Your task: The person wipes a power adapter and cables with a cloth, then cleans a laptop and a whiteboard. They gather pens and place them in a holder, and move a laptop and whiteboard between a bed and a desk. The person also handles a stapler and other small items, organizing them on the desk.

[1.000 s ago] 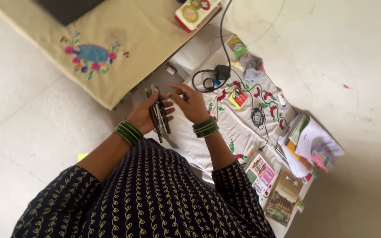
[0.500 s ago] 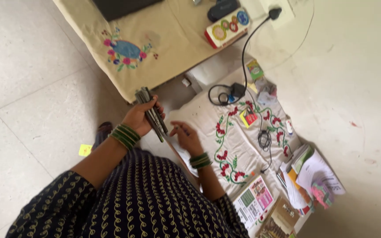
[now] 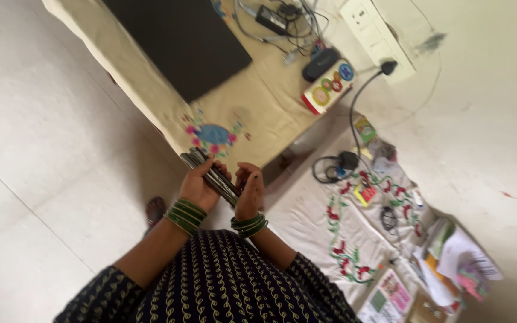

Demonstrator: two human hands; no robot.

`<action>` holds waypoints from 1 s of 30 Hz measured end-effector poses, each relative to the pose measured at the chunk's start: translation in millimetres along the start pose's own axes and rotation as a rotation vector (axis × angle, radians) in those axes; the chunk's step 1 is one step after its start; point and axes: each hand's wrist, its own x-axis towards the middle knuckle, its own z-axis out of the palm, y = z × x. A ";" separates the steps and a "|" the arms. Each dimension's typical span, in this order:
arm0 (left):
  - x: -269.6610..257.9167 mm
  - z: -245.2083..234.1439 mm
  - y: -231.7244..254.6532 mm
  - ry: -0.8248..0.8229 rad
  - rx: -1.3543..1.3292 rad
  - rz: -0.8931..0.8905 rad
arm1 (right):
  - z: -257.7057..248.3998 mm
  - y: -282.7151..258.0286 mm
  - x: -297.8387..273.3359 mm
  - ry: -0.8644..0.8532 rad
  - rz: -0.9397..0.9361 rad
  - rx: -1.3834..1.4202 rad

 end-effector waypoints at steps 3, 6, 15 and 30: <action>7.7 -2.6 47.6 -0.067 0.035 0.045 | 55.0 20.2 15.4 -0.018 0.021 0.085; 12.3 -8.2 97.5 -0.063 0.020 0.059 | 99.7 35.2 24.9 -0.006 0.109 0.106; 30.8 13.1 195.4 -0.193 0.349 0.118 | 152.5 70.0 56.6 -0.071 0.300 0.070; 188.7 158.3 343.6 -0.489 1.082 0.169 | 235.4 34.0 241.4 -0.140 0.405 0.141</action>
